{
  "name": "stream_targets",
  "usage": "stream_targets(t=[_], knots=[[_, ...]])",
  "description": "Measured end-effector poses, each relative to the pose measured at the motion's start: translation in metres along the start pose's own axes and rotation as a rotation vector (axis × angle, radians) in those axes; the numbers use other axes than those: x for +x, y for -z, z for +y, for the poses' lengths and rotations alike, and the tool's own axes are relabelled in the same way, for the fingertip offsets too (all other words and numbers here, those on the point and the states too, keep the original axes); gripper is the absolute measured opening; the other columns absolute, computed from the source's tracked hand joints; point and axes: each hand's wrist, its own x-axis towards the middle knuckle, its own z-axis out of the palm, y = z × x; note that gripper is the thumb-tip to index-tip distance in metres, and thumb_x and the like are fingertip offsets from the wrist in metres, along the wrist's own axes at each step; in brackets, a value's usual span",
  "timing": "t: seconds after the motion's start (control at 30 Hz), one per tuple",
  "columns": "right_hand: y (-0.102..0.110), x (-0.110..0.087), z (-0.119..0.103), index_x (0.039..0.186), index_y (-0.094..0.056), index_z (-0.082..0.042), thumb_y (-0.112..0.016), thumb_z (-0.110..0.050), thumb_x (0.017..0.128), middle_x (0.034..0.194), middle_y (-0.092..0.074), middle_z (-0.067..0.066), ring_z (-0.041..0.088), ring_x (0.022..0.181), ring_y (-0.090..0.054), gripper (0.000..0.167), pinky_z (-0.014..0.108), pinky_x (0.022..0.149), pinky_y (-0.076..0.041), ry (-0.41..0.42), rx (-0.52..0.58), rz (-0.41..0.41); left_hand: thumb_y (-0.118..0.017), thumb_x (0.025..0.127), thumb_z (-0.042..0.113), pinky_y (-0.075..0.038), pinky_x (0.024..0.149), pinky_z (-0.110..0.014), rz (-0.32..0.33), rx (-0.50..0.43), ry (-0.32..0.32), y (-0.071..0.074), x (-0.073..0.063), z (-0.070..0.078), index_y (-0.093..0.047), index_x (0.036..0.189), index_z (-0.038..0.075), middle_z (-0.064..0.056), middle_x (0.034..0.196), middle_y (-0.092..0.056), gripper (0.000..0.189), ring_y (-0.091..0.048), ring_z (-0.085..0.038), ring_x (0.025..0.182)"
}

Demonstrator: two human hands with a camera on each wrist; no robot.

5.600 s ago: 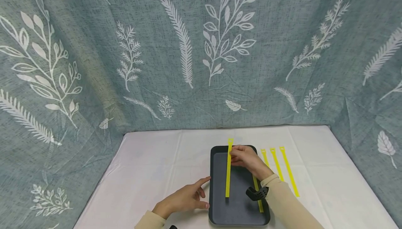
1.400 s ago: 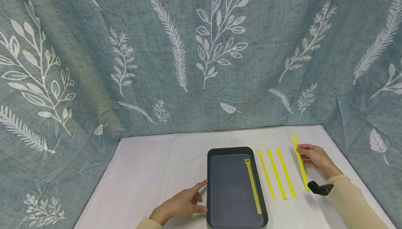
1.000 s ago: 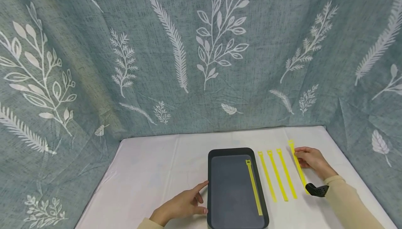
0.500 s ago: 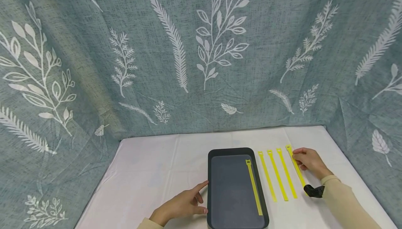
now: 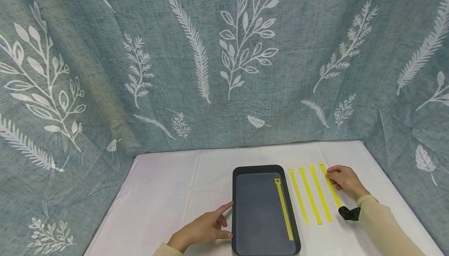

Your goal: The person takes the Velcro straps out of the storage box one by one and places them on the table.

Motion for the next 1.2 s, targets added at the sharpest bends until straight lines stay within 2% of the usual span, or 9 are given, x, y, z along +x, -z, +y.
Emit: stream_targets(t=[0.43,1.2], knots=[[-0.0015,0.0009,0.0016,0.116,-0.058,0.008,-0.06,-0.017,0.096,0.082,-0.061,0.005,0.015,0.073,-0.056,0.032,0.028,0.061,-0.051,-0.016,-0.019,0.018,-0.08,0.088,0.029,-0.048,0.075,-0.027,0.006,0.001,0.006,-0.0016,0.0004,-0.001,-0.035,0.158,0.016,0.001,0.104,-0.066,0.084,-0.057,-0.006,0.08],[0.0012,-0.0015,0.0035,0.116,-0.057,0.009,-0.05,-0.021,0.102,0.079,-0.058,0.002,0.013,0.071,-0.055,0.034,0.027,0.062,-0.052,0.016,0.025,-0.008,-0.08,0.088,0.028,-0.048,0.074,-0.026,0.006,-0.006,-0.009,-0.0004,0.0021,-0.0034,-0.035,0.158,0.016,0.0,0.103,-0.065,0.084,-0.057,-0.006,0.078]])
